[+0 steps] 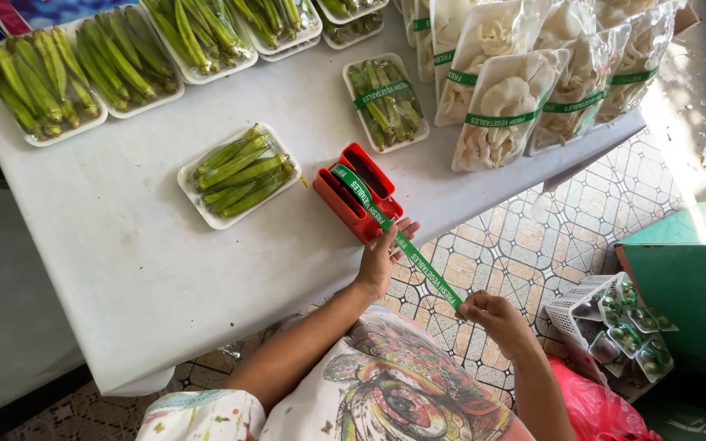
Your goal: A person is manually securing plastic-wrapped vegetable trays by wrapping green tape around them using a red tape dispenser.
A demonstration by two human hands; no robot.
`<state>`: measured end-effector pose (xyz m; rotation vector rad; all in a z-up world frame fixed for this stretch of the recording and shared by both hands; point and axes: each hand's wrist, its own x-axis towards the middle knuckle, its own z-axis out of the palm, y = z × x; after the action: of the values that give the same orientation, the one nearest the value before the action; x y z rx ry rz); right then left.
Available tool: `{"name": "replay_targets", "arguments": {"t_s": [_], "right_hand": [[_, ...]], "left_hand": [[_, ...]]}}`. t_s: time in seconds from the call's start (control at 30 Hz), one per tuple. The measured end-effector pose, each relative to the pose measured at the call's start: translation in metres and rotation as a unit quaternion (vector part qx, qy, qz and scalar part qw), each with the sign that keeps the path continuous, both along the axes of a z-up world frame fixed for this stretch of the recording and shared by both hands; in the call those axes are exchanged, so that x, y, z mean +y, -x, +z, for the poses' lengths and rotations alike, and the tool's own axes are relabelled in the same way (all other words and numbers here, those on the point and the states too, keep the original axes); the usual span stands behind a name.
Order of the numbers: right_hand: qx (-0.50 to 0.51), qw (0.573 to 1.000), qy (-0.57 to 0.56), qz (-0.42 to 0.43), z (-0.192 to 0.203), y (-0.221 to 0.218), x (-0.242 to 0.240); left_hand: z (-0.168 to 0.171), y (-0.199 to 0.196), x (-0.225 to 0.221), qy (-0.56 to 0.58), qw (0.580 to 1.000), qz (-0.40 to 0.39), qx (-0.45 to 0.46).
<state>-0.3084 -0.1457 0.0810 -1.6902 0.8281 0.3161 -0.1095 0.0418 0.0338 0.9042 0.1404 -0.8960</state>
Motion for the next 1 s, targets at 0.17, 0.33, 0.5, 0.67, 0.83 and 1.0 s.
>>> {"name": "replay_targets", "arguments": {"t_s": [0.17,0.33,0.5,0.67,0.83,1.0], "right_hand": [[-0.006,1.0,-0.005,-0.002,-0.013,-0.001,-0.009],[0.034,0.999,0.004,-0.003,-0.03,-0.002,-0.015],[0.125,0.991,0.02,0.047,-0.017,-0.017,-0.006],[0.101,0.991,-0.064,0.062,-0.028,-0.004,-0.009],[0.051,0.991,-0.04,0.119,-0.007,-0.07,0.06],[-0.075,0.99,0.014,0.123,0.008,-0.171,0.156]], "left_hand": [[-0.01,0.005,-0.005,-0.014,0.999,0.032,-0.015],[-0.027,0.008,-0.012,-0.04,0.995,0.062,-0.066],[-0.063,0.014,-0.01,-0.128,0.983,0.066,-0.118],[-0.033,0.007,0.036,-0.115,0.98,-0.041,-0.154],[-0.029,-0.051,0.096,-0.092,0.976,0.041,-0.195],[-0.003,-0.167,0.179,-0.208,0.902,0.143,-0.35]]}}
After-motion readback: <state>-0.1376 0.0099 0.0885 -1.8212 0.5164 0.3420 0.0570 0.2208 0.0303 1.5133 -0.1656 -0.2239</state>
